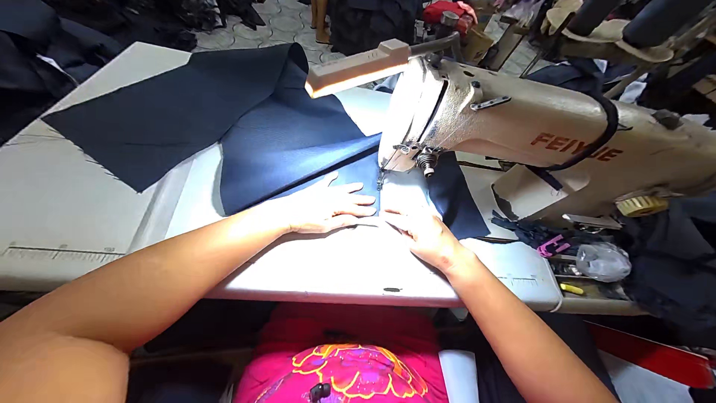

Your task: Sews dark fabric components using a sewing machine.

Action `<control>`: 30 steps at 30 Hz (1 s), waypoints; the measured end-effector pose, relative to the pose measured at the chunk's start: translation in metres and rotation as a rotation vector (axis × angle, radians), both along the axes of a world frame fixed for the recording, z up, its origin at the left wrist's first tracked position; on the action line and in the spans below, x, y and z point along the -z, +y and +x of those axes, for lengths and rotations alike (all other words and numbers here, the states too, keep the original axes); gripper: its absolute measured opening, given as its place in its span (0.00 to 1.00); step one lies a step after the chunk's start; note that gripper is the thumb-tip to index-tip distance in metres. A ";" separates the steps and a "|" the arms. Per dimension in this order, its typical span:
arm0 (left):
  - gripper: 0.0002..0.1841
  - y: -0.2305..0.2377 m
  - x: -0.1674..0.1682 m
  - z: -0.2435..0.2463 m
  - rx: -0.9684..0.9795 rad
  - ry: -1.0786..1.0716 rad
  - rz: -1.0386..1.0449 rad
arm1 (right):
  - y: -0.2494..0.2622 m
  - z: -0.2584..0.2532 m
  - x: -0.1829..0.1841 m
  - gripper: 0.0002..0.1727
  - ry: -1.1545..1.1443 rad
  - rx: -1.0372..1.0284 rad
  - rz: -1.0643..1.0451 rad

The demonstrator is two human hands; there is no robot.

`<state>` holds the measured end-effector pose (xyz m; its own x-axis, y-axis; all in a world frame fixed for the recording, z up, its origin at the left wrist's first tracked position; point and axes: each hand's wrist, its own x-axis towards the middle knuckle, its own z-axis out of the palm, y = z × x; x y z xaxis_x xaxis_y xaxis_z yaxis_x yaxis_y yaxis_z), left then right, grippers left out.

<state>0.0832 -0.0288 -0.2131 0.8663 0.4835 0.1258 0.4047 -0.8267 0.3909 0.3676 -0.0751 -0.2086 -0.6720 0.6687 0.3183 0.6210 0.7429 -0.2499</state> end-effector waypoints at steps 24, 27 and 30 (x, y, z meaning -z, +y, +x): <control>0.25 0.094 -0.015 0.032 -0.189 0.083 -0.011 | 0.006 -0.025 -0.012 0.17 -0.175 0.544 -0.049; 0.24 0.103 -0.004 0.030 -0.178 0.005 0.025 | 0.026 -0.026 -0.024 0.19 -0.262 0.692 -0.190; 0.24 0.108 -0.003 0.028 -0.197 -0.012 0.035 | 0.055 -0.029 -0.031 0.24 -0.315 0.832 -0.300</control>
<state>0.1110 0.0793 -0.2102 0.7538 0.6384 0.1556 0.5551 -0.7455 0.3689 0.3388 -0.0197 -0.1774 0.0328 0.9976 -0.0603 0.9953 -0.0381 -0.0889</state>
